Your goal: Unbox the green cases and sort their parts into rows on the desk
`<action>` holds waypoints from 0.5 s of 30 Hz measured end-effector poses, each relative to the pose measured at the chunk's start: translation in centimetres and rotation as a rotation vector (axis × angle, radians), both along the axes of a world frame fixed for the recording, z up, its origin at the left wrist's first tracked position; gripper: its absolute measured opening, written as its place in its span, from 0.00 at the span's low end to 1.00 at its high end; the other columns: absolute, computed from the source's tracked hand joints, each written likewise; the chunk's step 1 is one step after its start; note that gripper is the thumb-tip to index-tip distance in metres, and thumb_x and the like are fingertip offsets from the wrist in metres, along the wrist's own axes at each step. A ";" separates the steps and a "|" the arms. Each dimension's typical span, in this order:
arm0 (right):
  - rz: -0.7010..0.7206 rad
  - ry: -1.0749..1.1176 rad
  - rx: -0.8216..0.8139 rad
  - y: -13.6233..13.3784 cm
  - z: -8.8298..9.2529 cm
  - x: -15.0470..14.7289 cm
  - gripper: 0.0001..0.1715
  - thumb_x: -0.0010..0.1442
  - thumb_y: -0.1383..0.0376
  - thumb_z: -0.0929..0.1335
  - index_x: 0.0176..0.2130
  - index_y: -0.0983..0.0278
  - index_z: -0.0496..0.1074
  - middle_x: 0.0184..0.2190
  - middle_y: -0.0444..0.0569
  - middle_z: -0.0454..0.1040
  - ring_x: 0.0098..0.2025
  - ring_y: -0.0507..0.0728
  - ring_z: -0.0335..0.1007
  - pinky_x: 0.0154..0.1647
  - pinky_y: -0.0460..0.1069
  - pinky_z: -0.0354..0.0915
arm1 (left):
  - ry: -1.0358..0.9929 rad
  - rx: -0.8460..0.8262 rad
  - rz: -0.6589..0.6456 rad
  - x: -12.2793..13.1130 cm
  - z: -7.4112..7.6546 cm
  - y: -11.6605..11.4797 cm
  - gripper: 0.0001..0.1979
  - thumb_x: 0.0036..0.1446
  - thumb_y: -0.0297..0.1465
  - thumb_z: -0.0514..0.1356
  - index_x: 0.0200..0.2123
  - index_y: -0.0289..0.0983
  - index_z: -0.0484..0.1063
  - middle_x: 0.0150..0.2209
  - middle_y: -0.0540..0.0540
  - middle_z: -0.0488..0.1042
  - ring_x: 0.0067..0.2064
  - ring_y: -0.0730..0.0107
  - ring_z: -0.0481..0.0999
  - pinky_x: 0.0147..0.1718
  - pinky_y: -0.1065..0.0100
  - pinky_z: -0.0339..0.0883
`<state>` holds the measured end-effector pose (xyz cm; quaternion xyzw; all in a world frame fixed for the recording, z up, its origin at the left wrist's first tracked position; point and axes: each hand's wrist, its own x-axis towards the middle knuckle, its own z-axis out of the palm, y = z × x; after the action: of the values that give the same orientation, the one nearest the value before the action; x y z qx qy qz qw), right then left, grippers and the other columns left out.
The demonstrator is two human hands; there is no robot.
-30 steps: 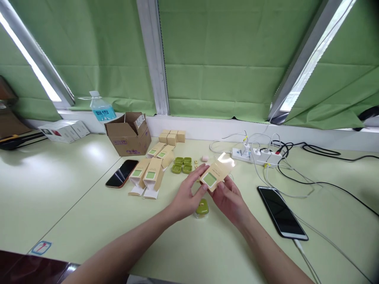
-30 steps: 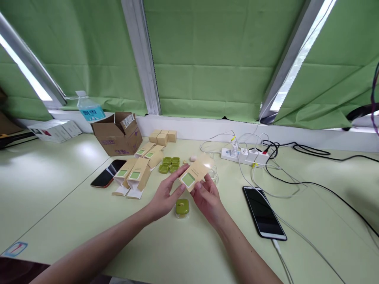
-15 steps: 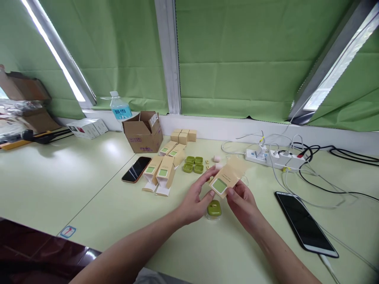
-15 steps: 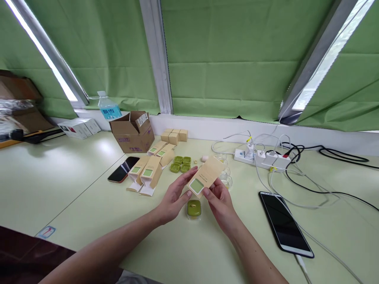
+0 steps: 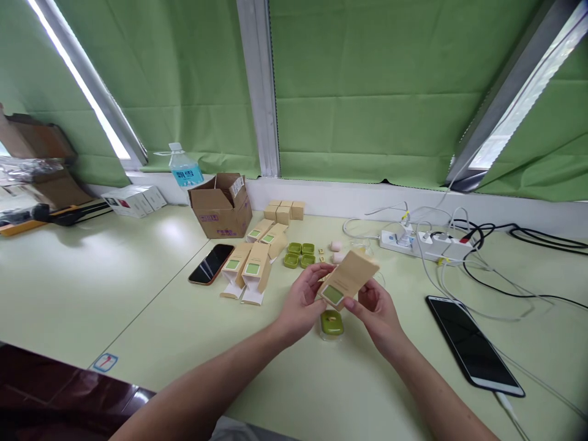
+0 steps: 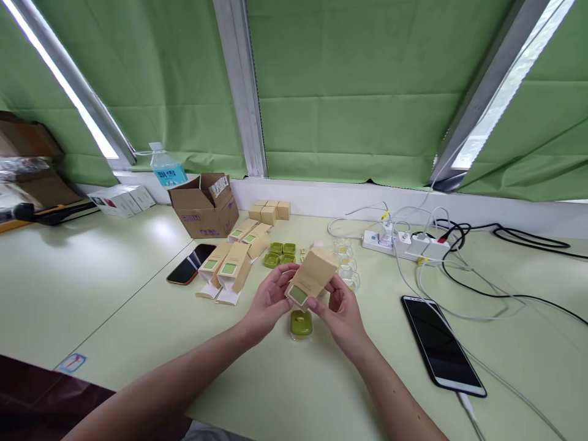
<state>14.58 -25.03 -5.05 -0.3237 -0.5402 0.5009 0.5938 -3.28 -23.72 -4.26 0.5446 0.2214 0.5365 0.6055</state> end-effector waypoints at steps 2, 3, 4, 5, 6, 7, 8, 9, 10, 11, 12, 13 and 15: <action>-0.017 -0.031 0.034 -0.2 0.0 -0.3 0.32 0.53 0.53 0.82 0.54 0.55 0.77 0.56 0.52 0.81 0.60 0.65 0.75 0.63 0.58 0.70 | 0.005 -0.058 0.022 0.0 0.2 -0.1 0.27 0.52 0.26 0.72 0.54 0.42 0.70 0.59 0.42 0.74 0.53 0.62 0.77 0.46 0.66 0.73; -0.021 -0.041 0.045 -0.3 0.0 -0.5 0.32 0.53 0.53 0.82 0.55 0.55 0.77 0.57 0.52 0.80 0.60 0.65 0.74 0.63 0.58 0.70 | 0.008 -0.077 0.031 0.0 0.3 -0.1 0.28 0.50 0.25 0.72 0.53 0.41 0.70 0.58 0.42 0.74 0.50 0.65 0.77 0.43 0.68 0.73; -0.019 -0.049 0.049 -0.4 -0.1 -0.7 0.32 0.54 0.53 0.82 0.55 0.55 0.76 0.57 0.52 0.80 0.61 0.65 0.74 0.63 0.58 0.70 | 0.011 -0.091 0.039 0.0 0.3 -0.1 0.28 0.48 0.24 0.72 0.53 0.41 0.70 0.58 0.43 0.74 0.47 0.66 0.77 0.41 0.69 0.72; -0.015 -0.055 0.049 -0.5 -0.1 -0.8 0.32 0.55 0.53 0.81 0.56 0.55 0.76 0.57 0.53 0.80 0.61 0.66 0.74 0.62 0.58 0.70 | 0.012 -0.102 0.044 0.0 0.4 -0.2 0.29 0.47 0.24 0.72 0.53 0.41 0.70 0.57 0.44 0.73 0.46 0.67 0.77 0.40 0.70 0.72; -0.013 -0.059 0.048 -0.6 -0.1 -1.0 0.32 0.55 0.53 0.81 0.56 0.55 0.76 0.57 0.53 0.80 0.60 0.66 0.74 0.62 0.58 0.70 | 0.010 -0.113 0.043 0.0 0.4 -0.2 0.30 0.46 0.23 0.71 0.53 0.41 0.70 0.57 0.44 0.73 0.45 0.68 0.76 0.39 0.71 0.71; -0.013 -0.060 0.046 -0.7 -0.1 -1.1 0.32 0.55 0.53 0.81 0.56 0.55 0.76 0.57 0.53 0.80 0.60 0.66 0.75 0.62 0.58 0.70 | 0.005 -0.125 0.037 0.0 0.5 -0.2 0.30 0.45 0.22 0.70 0.53 0.41 0.70 0.57 0.44 0.73 0.45 0.68 0.76 0.38 0.71 0.71; -0.018 -0.055 0.041 -0.7 -0.1 -1.1 0.31 0.55 0.53 0.81 0.55 0.55 0.76 0.57 0.53 0.80 0.59 0.66 0.75 0.61 0.58 0.71 | -0.006 -0.138 0.029 0.0 0.5 -0.2 0.30 0.44 0.21 0.68 0.52 0.41 0.70 0.57 0.44 0.73 0.45 0.68 0.76 0.37 0.71 0.71; -0.023 -0.041 0.032 -0.8 -0.1 -1.2 0.30 0.56 0.52 0.81 0.55 0.55 0.76 0.56 0.54 0.80 0.59 0.66 0.76 0.59 0.57 0.72 | -0.022 -0.151 0.022 0.0 0.4 -0.1 0.31 0.42 0.19 0.67 0.52 0.41 0.70 0.57 0.45 0.73 0.45 0.67 0.77 0.37 0.71 0.70; -0.029 -0.019 0.018 -0.8 0.0 -1.2 0.29 0.57 0.52 0.80 0.55 0.55 0.76 0.56 0.54 0.81 0.58 0.66 0.77 0.58 0.57 0.73 | -0.040 -0.162 0.016 0.0 0.4 -0.1 0.31 0.41 0.18 0.65 0.51 0.41 0.70 0.56 0.45 0.73 0.46 0.66 0.77 0.37 0.71 0.70; -0.032 0.010 0.001 -0.8 0.0 -1.1 0.28 0.58 0.51 0.79 0.54 0.56 0.76 0.55 0.54 0.81 0.57 0.66 0.77 0.56 0.56 0.74 | -0.055 -0.170 0.012 0.0 0.3 -0.1 0.32 0.39 0.17 0.63 0.50 0.41 0.70 0.55 0.45 0.74 0.47 0.65 0.78 0.37 0.71 0.70; -0.031 0.041 -0.019 -0.8 0.0 -1.0 0.27 0.59 0.51 0.79 0.55 0.56 0.76 0.55 0.54 0.81 0.56 0.65 0.78 0.54 0.56 0.75 | -0.067 -0.172 0.008 0.0 0.3 -0.1 0.32 0.38 0.16 0.62 0.49 0.41 0.70 0.54 0.46 0.74 0.48 0.63 0.78 0.37 0.70 0.70; -0.026 0.071 -0.040 -0.7 0.1 -0.9 0.27 0.60 0.50 0.78 0.55 0.56 0.76 0.56 0.54 0.81 0.56 0.65 0.79 0.53 0.56 0.75 | -0.075 -0.166 0.001 0.0 0.2 -0.1 0.32 0.37 0.16 0.61 0.49 0.41 0.70 0.54 0.46 0.74 0.50 0.62 0.78 0.38 0.70 0.70; -0.009 0.114 -0.072 -0.6 0.1 -0.7 0.29 0.61 0.51 0.78 0.58 0.55 0.74 0.57 0.54 0.81 0.56 0.65 0.79 0.54 0.56 0.75 | -0.085 -0.146 -0.025 0.0 0.0 -0.2 0.32 0.39 0.17 0.63 0.51 0.41 0.70 0.55 0.45 0.73 0.52 0.61 0.77 0.38 0.69 0.70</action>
<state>13.88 -25.62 -4.99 -0.3179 -0.4857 0.5350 0.6139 -3.25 -23.96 -4.29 0.4785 0.2270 0.5340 0.6591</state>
